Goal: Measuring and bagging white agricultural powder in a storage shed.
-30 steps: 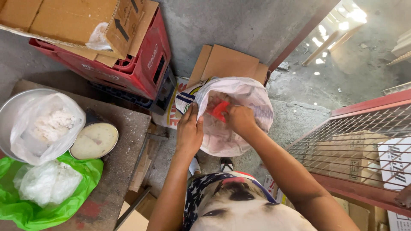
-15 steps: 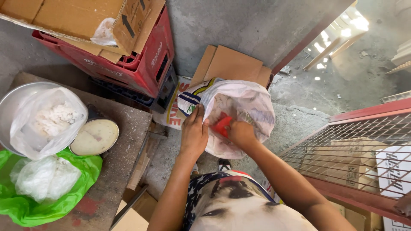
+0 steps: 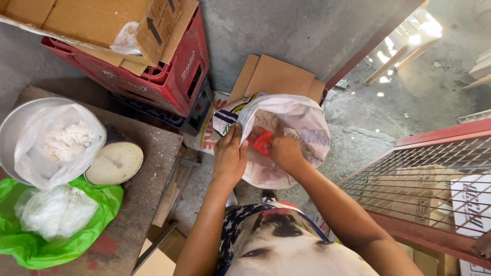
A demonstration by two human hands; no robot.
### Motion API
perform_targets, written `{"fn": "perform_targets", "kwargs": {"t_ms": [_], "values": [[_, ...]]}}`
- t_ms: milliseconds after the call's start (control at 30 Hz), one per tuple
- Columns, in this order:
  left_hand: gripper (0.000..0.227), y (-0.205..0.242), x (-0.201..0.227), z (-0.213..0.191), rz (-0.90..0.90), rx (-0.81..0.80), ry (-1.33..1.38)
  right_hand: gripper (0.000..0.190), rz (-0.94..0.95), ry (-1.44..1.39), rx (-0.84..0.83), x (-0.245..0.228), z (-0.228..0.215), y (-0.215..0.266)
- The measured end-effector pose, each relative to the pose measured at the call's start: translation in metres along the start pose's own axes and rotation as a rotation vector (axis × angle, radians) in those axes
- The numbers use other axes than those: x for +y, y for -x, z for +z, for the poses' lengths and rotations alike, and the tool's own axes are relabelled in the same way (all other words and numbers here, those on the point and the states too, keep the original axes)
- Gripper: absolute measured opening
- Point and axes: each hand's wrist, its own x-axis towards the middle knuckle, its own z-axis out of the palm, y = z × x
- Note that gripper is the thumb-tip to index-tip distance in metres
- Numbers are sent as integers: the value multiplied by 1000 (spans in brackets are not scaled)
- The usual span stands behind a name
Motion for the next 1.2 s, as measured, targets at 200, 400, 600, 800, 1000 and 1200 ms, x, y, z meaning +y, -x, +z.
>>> {"fn": "perform_targets", "kwargs": {"t_ms": [200, 400, 600, 800, 1000, 1200], "values": [[51, 1, 0, -3, -5, -3, -13, 33, 40, 3, 1, 15, -28, 15], [53, 0, 1, 3, -33, -12, 3, 40, 47, 100, -151, 24, 12, 18], [52, 0, 1, 5, -40, -13, 11, 34, 69, -214, 69, 0, 46, -10], [52, 6, -5, 7, 6, 66, 0, 34, 45, -239, 121, 14, 29, -1], [50, 12, 13, 0, 0, 160, 64, 34, -41, -322, 223, 30, -15, 46], [47, 31, 30, -7, -14, 252, 99, 37, -56, -348, 182, 53, -84, 91]]}}
